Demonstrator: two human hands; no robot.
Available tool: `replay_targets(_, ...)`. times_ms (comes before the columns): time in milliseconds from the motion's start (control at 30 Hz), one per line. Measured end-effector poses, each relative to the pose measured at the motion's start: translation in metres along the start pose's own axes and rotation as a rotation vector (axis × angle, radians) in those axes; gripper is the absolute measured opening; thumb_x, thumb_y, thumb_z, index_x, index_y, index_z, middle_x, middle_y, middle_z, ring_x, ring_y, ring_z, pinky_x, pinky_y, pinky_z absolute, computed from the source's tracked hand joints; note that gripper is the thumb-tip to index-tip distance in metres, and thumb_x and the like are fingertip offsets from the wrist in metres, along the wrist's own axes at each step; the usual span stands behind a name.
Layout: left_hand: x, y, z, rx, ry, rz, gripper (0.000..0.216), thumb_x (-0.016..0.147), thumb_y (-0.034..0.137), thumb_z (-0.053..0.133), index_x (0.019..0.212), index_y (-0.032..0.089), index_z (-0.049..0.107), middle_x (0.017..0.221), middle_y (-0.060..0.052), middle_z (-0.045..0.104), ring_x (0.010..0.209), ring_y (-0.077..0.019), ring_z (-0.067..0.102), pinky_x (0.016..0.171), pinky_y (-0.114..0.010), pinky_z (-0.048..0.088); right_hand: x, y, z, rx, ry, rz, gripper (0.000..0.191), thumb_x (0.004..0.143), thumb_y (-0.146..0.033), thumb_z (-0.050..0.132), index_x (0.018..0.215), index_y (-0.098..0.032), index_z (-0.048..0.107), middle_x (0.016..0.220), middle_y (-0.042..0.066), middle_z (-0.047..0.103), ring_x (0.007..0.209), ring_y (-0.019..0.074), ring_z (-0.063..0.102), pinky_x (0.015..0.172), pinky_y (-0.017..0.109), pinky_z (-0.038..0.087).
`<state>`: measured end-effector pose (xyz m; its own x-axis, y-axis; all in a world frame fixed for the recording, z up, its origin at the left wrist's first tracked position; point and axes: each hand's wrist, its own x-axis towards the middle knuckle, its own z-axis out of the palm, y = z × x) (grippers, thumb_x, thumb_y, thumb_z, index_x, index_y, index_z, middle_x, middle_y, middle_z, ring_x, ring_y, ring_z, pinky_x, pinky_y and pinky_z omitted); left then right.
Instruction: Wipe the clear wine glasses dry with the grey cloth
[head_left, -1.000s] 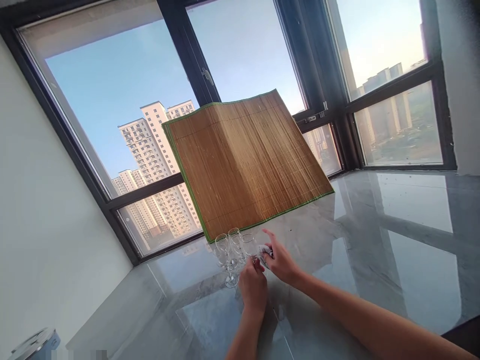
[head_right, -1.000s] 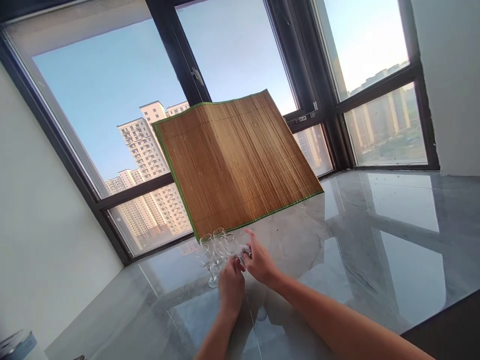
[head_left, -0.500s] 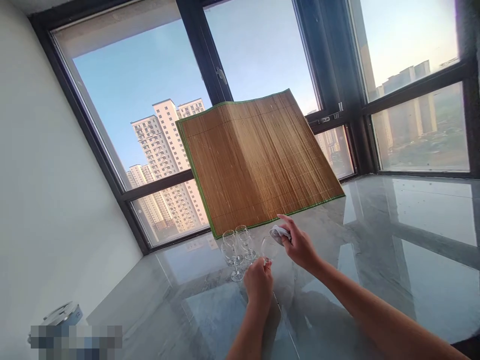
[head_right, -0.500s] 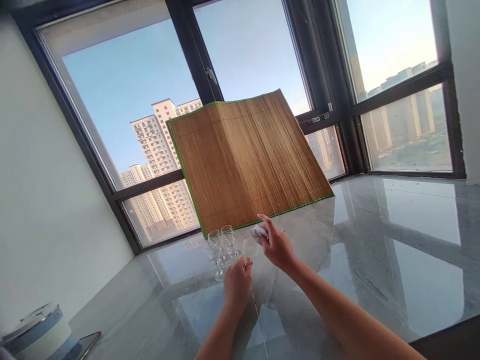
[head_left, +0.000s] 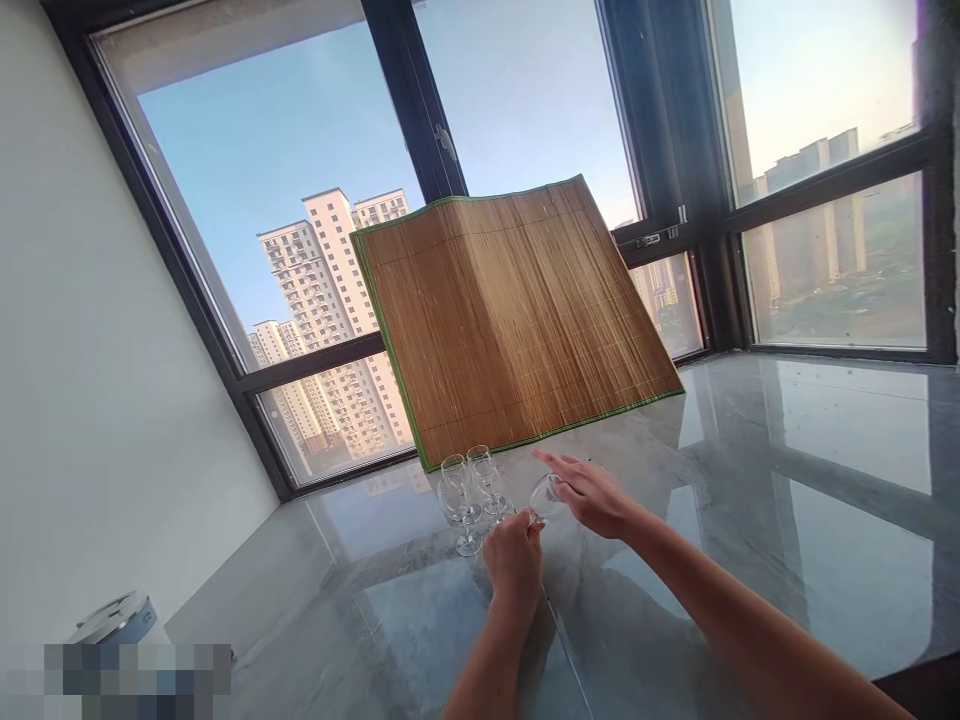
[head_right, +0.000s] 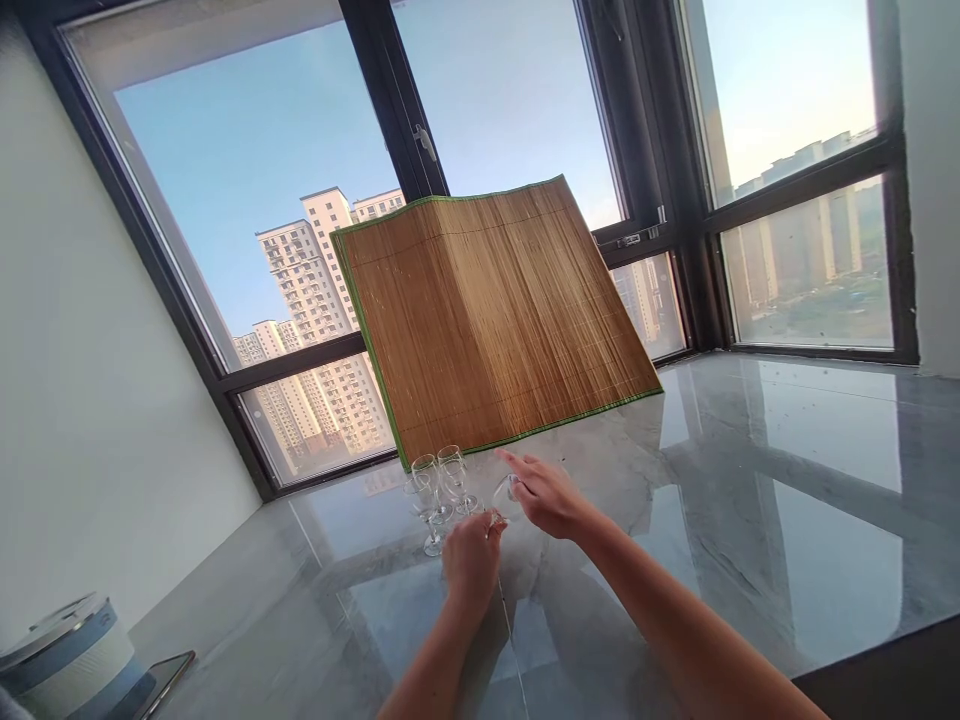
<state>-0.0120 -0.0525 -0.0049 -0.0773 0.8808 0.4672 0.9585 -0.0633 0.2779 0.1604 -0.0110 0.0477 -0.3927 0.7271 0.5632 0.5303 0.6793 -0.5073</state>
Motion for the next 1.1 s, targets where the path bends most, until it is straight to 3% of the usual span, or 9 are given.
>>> replay_targets(167, -0.002, 0.0, -0.005, 0.044, -0.014, -0.038, 0.015, 0.089, 0.029, 0.058, 0.088, 0.027, 0.073, 0.088, -0.003, 0.074, 0.081, -0.0206, 0.067, 0.064, -0.026, 0.036, 0.006, 0.006, 0.004, 0.125, -0.118, 0.046, 0.055, 0.089, -0.024, 0.03, 0.134, -0.017, 0.059, 0.095, 0.01, 0.067, 0.097, 0.023, 0.057, 0.086, 0.036, 0.046)
replay_targets(333, -0.003, -0.002, -0.007, 0.037, -0.031, -0.042, 0.017, 0.089, 0.029, 0.057, 0.091, 0.029, 0.074, 0.088, -0.003, 0.074, 0.081, -0.0195, 0.067, 0.064, -0.026, 0.035, 0.008, 0.01, 0.007, 0.337, -0.107, 0.099, 0.058, 0.082, -0.022, 0.036, 0.135, -0.019, 0.059, 0.124, 0.009, 0.064, 0.115, 0.0227, 0.055, 0.103, 0.039, 0.04)
replay_targets(433, -0.002, -0.004, -0.007, 0.005, -0.049, -0.044, 0.019, 0.089, 0.031, 0.056, 0.09, 0.029, 0.075, 0.089, -0.003, 0.074, 0.082, -0.0201, 0.067, 0.065, -0.027, 0.035, 0.005, 0.011, 0.006, 0.416, -0.214, 0.151, 0.056, 0.085, -0.027, 0.039, 0.138, -0.019, 0.056, 0.128, 0.01, 0.064, 0.113, 0.0238, 0.059, 0.103, 0.041, 0.042)
replay_targets(567, -0.001, -0.006, -0.007, -0.038, -0.048, -0.049, 0.02, 0.089, 0.029, 0.056, 0.091, 0.03, 0.076, 0.093, -0.004, 0.074, 0.083, -0.0203, 0.067, 0.067, -0.026, 0.036, 0.003, 0.008, 0.005, 0.377, -0.299, 0.105, 0.049, 0.09, -0.037, 0.041, 0.131, -0.021, 0.062, 0.122, 0.009, 0.067, 0.102, 0.0238, 0.063, 0.098, 0.04, 0.045)
replay_targets(733, -0.001, 0.002, -0.007, -0.084, -0.053, -0.046, 0.017, 0.087, 0.028, 0.06, 0.089, 0.031, 0.077, 0.092, -0.004, 0.075, 0.082, -0.0211, 0.067, 0.064, -0.027, 0.034, 0.007, 0.006, 0.01, 0.175, -0.16, 0.094, 0.048, 0.095, -0.045, 0.036, 0.123, -0.02, 0.066, 0.088, 0.008, 0.073, 0.082, 0.022, 0.065, 0.08, 0.034, 0.049)
replay_targets(867, 0.0, 0.007, -0.01, -0.135, -0.06, -0.026, 0.018, 0.087, 0.029, 0.06, 0.087, 0.031, 0.077, 0.09, -0.005, 0.076, 0.079, -0.0206, 0.067, 0.063, -0.027, 0.032, 0.008, 0.005, 0.014, 0.078, -0.007, 0.1, 0.046, 0.095, -0.045, 0.035, 0.118, -0.02, 0.066, 0.071, 0.004, 0.069, 0.065, 0.0185, 0.061, 0.063, 0.028, 0.043)
replay_targets(1100, 0.001, 0.007, -0.011, -0.227, -0.024, -0.021, 0.017, 0.086, 0.029, 0.06, 0.085, 0.028, 0.078, 0.089, -0.005, 0.076, 0.078, -0.0188, 0.066, 0.064, -0.025, 0.032, 0.007, 0.004, 0.02, 0.193, 0.197, 0.099, 0.048, 0.093, -0.055, 0.037, 0.109, -0.019, 0.065, 0.069, 0.002, 0.065, 0.055, 0.0148, 0.054, 0.054, 0.026, 0.038)
